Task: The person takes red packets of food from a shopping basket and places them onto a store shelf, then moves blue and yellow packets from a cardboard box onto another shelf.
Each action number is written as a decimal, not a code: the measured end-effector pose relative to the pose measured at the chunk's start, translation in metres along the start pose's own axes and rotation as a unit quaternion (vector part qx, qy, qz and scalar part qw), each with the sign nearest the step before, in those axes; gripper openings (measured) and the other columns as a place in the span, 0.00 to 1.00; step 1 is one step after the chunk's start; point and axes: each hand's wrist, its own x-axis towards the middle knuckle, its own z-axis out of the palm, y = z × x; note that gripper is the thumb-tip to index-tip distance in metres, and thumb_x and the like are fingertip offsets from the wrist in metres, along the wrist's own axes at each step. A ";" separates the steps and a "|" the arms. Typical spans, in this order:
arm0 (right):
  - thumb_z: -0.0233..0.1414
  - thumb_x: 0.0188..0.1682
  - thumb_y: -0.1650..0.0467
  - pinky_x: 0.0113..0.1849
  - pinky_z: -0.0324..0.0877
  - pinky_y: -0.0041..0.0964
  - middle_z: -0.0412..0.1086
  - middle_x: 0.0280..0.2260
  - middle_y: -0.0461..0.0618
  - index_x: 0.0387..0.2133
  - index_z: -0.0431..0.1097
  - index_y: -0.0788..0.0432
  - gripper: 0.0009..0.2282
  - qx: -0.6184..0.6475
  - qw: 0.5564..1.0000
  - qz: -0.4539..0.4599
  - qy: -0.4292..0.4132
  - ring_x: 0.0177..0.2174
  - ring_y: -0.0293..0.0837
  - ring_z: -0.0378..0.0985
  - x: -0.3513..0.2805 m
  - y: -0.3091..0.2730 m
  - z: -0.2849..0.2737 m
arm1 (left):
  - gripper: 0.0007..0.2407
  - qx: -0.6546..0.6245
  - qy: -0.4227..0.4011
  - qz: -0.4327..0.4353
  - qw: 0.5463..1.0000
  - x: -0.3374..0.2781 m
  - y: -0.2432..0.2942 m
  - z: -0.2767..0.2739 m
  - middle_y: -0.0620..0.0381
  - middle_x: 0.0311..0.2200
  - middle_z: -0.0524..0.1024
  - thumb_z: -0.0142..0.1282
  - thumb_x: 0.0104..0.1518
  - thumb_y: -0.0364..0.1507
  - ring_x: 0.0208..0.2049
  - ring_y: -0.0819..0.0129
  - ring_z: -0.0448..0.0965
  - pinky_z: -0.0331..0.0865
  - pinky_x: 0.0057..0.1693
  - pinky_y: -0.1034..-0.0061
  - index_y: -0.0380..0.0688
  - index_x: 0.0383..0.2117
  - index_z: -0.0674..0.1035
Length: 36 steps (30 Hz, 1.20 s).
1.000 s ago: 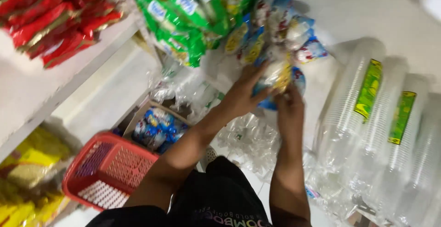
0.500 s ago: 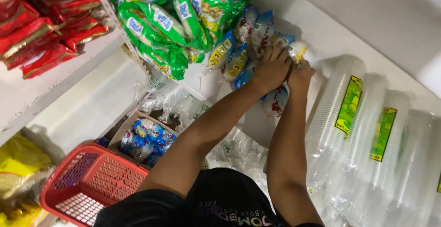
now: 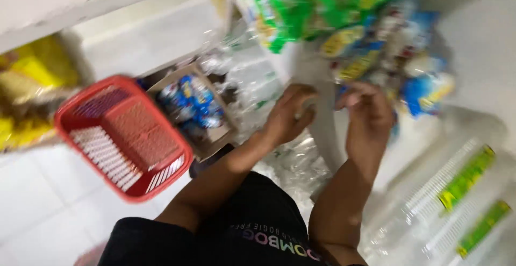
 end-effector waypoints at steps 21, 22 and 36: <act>0.58 0.41 0.65 0.54 0.60 0.60 0.60 0.55 0.78 0.59 0.55 0.76 0.35 -0.330 0.913 -0.069 -0.228 0.53 0.74 0.62 -0.110 0.520 0.364 | 0.12 0.066 0.215 -0.548 0.806 -0.301 -0.366 -0.174 0.43 0.39 0.80 0.54 0.57 0.29 0.42 0.53 0.81 0.73 0.50 0.68 0.40 0.46 0.76; 0.58 0.40 0.66 0.54 0.60 0.60 0.59 0.55 0.77 0.60 0.54 0.76 0.36 -0.354 0.903 -0.041 -0.240 0.53 0.73 0.62 -0.109 0.528 0.372 | 0.12 0.051 0.241 -0.561 0.790 -0.304 -0.376 -0.173 0.42 0.39 0.80 0.54 0.58 0.30 0.42 0.53 0.81 0.73 0.49 0.68 0.40 0.46 0.76; 0.54 0.50 0.70 0.46 0.68 0.51 0.68 0.45 0.63 0.58 0.61 0.64 0.22 -0.436 0.829 0.154 -0.314 0.44 0.61 0.71 -0.129 0.503 0.359 | 0.10 0.166 0.168 -0.473 0.848 -0.296 -0.347 -0.163 0.38 0.38 0.80 0.58 0.58 0.29 0.41 0.43 0.79 0.73 0.47 0.59 0.41 0.43 0.79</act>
